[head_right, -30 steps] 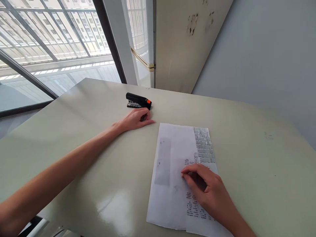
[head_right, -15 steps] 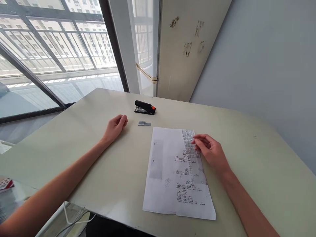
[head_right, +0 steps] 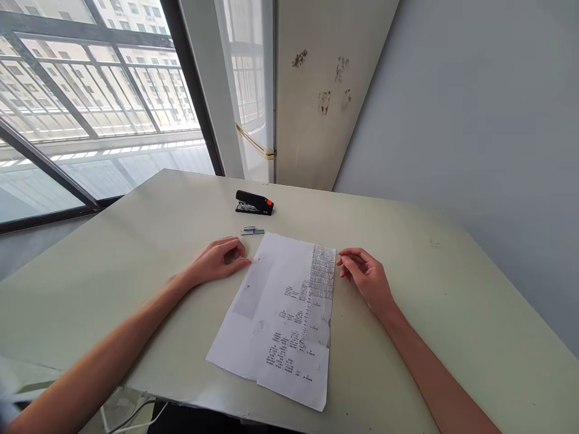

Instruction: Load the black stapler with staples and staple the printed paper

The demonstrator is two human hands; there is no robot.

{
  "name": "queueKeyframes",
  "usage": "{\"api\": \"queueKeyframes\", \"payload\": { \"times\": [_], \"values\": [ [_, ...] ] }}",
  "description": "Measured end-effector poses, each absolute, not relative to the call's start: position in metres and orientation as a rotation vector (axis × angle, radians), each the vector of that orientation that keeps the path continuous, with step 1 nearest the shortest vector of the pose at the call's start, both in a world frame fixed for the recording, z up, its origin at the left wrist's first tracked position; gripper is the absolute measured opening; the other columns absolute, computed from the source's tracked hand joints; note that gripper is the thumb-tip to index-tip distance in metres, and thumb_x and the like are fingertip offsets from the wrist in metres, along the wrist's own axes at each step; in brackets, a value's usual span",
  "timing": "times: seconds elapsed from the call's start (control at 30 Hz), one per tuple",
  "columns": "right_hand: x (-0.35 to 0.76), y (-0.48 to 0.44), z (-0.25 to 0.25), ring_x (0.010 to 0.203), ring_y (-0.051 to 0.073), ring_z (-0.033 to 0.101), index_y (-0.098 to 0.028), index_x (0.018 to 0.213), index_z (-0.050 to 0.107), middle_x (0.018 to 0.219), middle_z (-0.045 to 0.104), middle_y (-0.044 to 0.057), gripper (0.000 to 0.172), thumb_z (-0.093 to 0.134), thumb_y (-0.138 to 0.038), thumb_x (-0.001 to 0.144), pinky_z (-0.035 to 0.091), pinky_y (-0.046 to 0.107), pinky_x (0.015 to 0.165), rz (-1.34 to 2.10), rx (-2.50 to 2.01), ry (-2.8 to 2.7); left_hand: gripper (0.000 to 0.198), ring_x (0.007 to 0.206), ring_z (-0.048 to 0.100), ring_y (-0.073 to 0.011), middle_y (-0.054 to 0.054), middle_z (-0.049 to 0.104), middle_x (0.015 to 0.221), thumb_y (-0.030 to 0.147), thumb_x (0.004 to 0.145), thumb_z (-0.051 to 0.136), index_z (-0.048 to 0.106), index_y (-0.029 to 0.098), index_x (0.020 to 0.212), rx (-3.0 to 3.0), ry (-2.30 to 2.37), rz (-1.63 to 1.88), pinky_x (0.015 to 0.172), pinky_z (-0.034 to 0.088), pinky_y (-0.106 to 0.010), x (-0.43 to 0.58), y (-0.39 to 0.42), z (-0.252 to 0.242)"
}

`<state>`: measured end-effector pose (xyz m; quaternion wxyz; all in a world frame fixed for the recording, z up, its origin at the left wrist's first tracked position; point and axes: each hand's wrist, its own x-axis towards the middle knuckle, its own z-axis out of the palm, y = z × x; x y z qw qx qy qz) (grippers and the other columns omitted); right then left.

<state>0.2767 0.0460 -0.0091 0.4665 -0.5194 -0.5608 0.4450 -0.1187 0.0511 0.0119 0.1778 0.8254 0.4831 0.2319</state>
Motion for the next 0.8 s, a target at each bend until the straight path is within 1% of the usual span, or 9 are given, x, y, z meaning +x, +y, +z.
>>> {"api": "queueKeyframes", "payload": {
  "times": [0.17, 0.27, 0.37, 0.47, 0.57, 0.6, 0.67, 0.73, 0.8],
  "values": [
    [0.282, 0.051, -0.016, 0.067, 0.016, 0.062, -0.021, 0.101, 0.071, 0.091, 0.073, 0.006, 0.033, 0.074, -0.052, 0.089, 0.053, 0.03, 0.061, 1.046, -1.328, -1.334, 0.046, 0.082, 0.059, -0.0219, -0.004, 0.063, 0.09, 0.068, 0.088, 0.07, 0.061, 0.023, 0.091, 2.445, 1.263, 0.589, 0.079, 0.048, -0.035, -0.114, 0.051, 0.011],
    [0.282, 0.051, -0.017, 0.068, 0.016, 0.063, -0.021, 0.101, 0.071, 0.092, 0.074, 0.007, 0.035, 0.074, -0.054, 0.09, 0.054, 0.03, 0.061, 1.052, -1.34, -1.364, 0.049, 0.086, 0.06, -0.0238, -0.004, 0.064, 0.091, 0.07, 0.083, 0.074, 0.06, 0.024, 0.092, 2.464, 1.24, 0.562, 0.083, 0.048, -0.037, -0.114, 0.052, 0.01],
    [0.282, 0.052, -0.018, 0.069, 0.016, 0.063, -0.021, 0.102, 0.071, 0.092, 0.074, 0.007, 0.036, 0.073, -0.055, 0.09, 0.053, 0.03, 0.061, 1.057, -1.343, -1.389, 0.052, 0.089, 0.06, -0.0245, -0.004, 0.063, 0.095, 0.07, 0.081, 0.076, 0.06, 0.023, 0.095, 2.461, 1.244, 0.534, 0.085, 0.048, -0.037, -0.115, 0.053, 0.011],
    [0.283, 0.054, -0.02, 0.07, 0.016, 0.064, -0.021, 0.103, 0.071, 0.093, 0.074, 0.006, 0.035, 0.071, -0.054, 0.092, 0.053, 0.031, 0.064, 1.047, -1.351, -1.426, 0.056, 0.093, 0.06, -0.0248, -0.005, 0.063, 0.099, 0.071, 0.076, 0.08, 0.061, 0.023, 0.098, 2.443, 1.238, 0.499, 0.087, 0.048, -0.037, -0.116, 0.055, 0.014],
    [0.281, 0.053, -0.018, 0.074, 0.017, 0.065, -0.022, 0.103, 0.07, 0.093, 0.075, 0.006, 0.032, 0.068, -0.052, 0.095, 0.054, 0.033, 0.069, 1.026, -1.356, -1.482, 0.06, 0.087, 0.059, -0.0225, -0.004, 0.064, 0.098, 0.072, 0.071, 0.083, 0.059, 0.023, 0.095, 2.38, 1.262, 0.53, 0.079, 0.047, -0.033, -0.116, 0.056, 0.015],
    [0.279, 0.052, -0.017, 0.075, 0.018, 0.066, -0.022, 0.103, 0.07, 0.093, 0.075, 0.006, 0.031, 0.067, -0.052, 0.096, 0.055, 0.033, 0.07, 1.009, -1.364, -1.506, 0.058, 0.082, 0.057, -0.0209, -0.004, 0.064, 0.096, 0.071, 0.073, 0.082, 0.058, 0.023, 0.093, 2.35, 1.284, 0.556, 0.074, 0.046, -0.032, -0.116, 0.057, 0.015],
    [0.276, 0.049, -0.014, 0.076, 0.019, 0.067, -0.023, 0.103, 0.071, 0.095, 0.076, 0.007, 0.029, 0.064, -0.05, 0.098, 0.055, 0.035, 0.07, 0.96, -1.395, -1.576, 0.05, 0.072, 0.052, -0.0171, -0.002, 0.063, 0.091, 0.068, 0.083, 0.075, 0.057, 0.022, 0.09, 2.291, 1.337, 0.603, 0.065, 0.042, -0.029, -0.116, 0.058, 0.013],
    [0.272, 0.047, -0.013, 0.08, 0.022, 0.069, -0.025, 0.104, 0.072, 0.102, 0.077, 0.007, 0.027, 0.061, -0.049, 0.099, 0.056, 0.038, 0.074, 0.86, -1.407, -1.682, 0.041, 0.068, 0.049, -0.0153, -0.002, 0.062, 0.088, 0.062, 0.094, 0.065, 0.057, 0.022, 0.089, 2.276, 1.376, 0.629, 0.062, 0.04, -0.029, -0.115, 0.059, 0.011],
    [0.269, 0.046, -0.014, 0.101, 0.026, 0.071, -0.026, 0.108, 0.073, 0.119, 0.075, 0.009, 0.025, 0.06, -0.047, 0.1, 0.057, 0.044, 0.089, 0.711, -1.366, -1.798, 0.036, 0.07, 0.05, -0.016, -0.001, 0.061, 0.086, 0.056, 0.1, 0.058, 0.058, 0.022, 0.089, 2.319, 1.396, 0.636, 0.064, 0.041, -0.029, -0.115, 0.059, 0.009]
  ]
}}
